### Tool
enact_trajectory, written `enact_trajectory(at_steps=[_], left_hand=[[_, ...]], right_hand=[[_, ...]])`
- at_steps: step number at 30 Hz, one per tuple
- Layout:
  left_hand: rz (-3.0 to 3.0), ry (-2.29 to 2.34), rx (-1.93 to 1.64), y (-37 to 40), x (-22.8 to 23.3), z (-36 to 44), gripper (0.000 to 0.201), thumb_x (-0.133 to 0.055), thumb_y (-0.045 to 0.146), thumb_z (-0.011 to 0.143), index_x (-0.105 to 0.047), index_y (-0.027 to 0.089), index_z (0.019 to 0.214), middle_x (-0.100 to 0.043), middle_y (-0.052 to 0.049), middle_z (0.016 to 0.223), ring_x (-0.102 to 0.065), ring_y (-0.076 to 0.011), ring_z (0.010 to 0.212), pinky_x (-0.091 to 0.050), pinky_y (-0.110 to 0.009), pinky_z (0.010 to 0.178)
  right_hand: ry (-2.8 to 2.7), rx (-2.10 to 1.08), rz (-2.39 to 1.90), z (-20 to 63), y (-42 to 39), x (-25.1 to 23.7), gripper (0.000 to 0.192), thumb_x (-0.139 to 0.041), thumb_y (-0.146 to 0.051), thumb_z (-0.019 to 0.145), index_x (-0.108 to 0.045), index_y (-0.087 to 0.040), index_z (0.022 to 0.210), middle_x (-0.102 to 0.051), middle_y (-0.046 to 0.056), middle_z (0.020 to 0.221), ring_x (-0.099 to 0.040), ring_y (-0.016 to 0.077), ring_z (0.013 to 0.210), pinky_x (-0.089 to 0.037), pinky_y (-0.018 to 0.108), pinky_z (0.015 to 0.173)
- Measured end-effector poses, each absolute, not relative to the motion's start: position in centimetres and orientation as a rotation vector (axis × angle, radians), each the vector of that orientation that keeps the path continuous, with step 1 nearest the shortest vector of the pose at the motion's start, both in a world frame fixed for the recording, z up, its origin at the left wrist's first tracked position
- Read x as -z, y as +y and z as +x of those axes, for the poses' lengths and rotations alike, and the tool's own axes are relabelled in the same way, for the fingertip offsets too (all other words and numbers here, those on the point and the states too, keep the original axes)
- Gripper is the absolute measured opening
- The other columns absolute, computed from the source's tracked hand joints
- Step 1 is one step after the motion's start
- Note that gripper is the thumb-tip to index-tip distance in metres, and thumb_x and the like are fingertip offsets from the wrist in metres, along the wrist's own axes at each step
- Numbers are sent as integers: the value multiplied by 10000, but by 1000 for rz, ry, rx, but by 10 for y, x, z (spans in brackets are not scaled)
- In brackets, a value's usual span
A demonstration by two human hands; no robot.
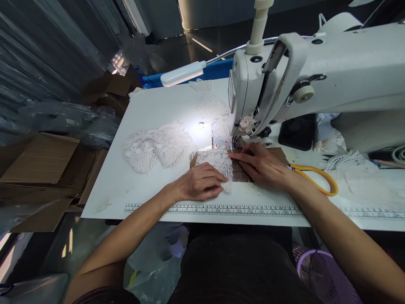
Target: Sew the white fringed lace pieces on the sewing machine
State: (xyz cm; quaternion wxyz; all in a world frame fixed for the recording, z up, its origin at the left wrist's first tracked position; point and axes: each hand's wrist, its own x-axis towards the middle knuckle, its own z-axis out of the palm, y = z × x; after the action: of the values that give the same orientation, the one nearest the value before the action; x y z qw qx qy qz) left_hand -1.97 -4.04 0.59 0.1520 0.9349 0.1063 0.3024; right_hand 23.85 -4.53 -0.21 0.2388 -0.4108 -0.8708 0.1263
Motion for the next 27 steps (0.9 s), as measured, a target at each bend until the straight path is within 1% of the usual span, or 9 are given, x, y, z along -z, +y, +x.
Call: enact_trajectory(at_steps=[2, 4, 9, 13, 18, 21, 23, 25, 27], left_hand=[[2668, 303, -881, -40, -5, -20, 46, -637, 137, 870, -659, 155, 833, -768, -68, 937, -717, -161, 811, -601, -327, 710], [2658, 305, -888, -40, -5, -20, 48, -637, 132, 866, -661, 154, 831, -768, -68, 931, -717, -159, 806, -601, -324, 705], [2648, 336, -863, -41, -5, -21, 62, -635, 139, 872, -666, 161, 823, -766, -63, 949, -711, -155, 820, -592, -324, 730], [2642, 361, -842, -41, -4, -22, 95, -618, 164, 892, -671, 173, 813, -767, -52, 957, -708, -152, 827, -587, -333, 757], [2625, 383, -796, -42, -2, -23, 136, -605, 193, 908, -673, 187, 790, -768, -41, 962, -712, -152, 837, -590, -338, 772], [2576, 363, -842, -41, -3, -24, 83, -629, 221, 904, -680, 189, 846, -757, -56, 1029, -714, -159, 876, -596, -351, 780], [2538, 422, -964, -36, -5, -25, 72, -661, 244, 893, -678, 178, 916, -742, -76, 1067, -705, -168, 911, -598, -358, 780], [2531, 613, -1066, -28, -8, -27, 130, -667, 253, 898, -671, 157, 985, -728, -94, 1068, -692, -176, 928, -597, -353, 755], [2561, 855, -1033, -17, -11, -27, 152, -628, 245, 927, -663, 139, 1031, -712, -105, 1067, -677, -183, 933, -592, -339, 720]], right_hand=[[-2350, -444, -1060, 243, -45, -2, 384, -412, -243, 994, -620, -235, 1317, -592, 126, 1086, -586, 239, 971, -519, 425, 875], [-2372, -481, -1013, 246, -45, -5, 389, -417, -227, 988, -629, -250, 1312, -600, 119, 1112, -593, 235, 993, -520, 419, 885], [-2536, -406, -982, 247, -47, -2, 394, -495, -241, 963, -625, -333, 1323, -583, 105, 1167, -563, 268, 1064, -482, 488, 941], [-2556, -348, -1000, 246, -48, 1, 372, -504, -241, 960, -657, -346, 1282, -568, 114, 1196, -564, 282, 1066, -485, 498, 916], [-2562, -349, -1004, 245, -48, 0, 387, -512, -226, 946, -654, -350, 1285, -555, 118, 1197, -554, 285, 1082, -489, 501, 906], [-2554, -364, -1004, 245, -48, -1, 399, -511, -211, 943, -650, -352, 1289, -549, 116, 1194, -548, 277, 1089, -487, 496, 911], [-2549, -367, -1010, 244, -48, -1, 402, -517, -209, 942, -645, -351, 1296, -556, 113, 1187, -550, 271, 1076, -483, 494, 916], [-2544, -366, -1011, 244, -48, 0, 403, -536, -210, 935, -647, -360, 1292, -568, 105, 1180, -554, 267, 1058, -481, 494, 920], [-2535, -366, -1002, 244, -47, 0, 398, -552, -208, 925, -658, -368, 1274, -579, 98, 1177, -557, 264, 1051, -481, 493, 926]])
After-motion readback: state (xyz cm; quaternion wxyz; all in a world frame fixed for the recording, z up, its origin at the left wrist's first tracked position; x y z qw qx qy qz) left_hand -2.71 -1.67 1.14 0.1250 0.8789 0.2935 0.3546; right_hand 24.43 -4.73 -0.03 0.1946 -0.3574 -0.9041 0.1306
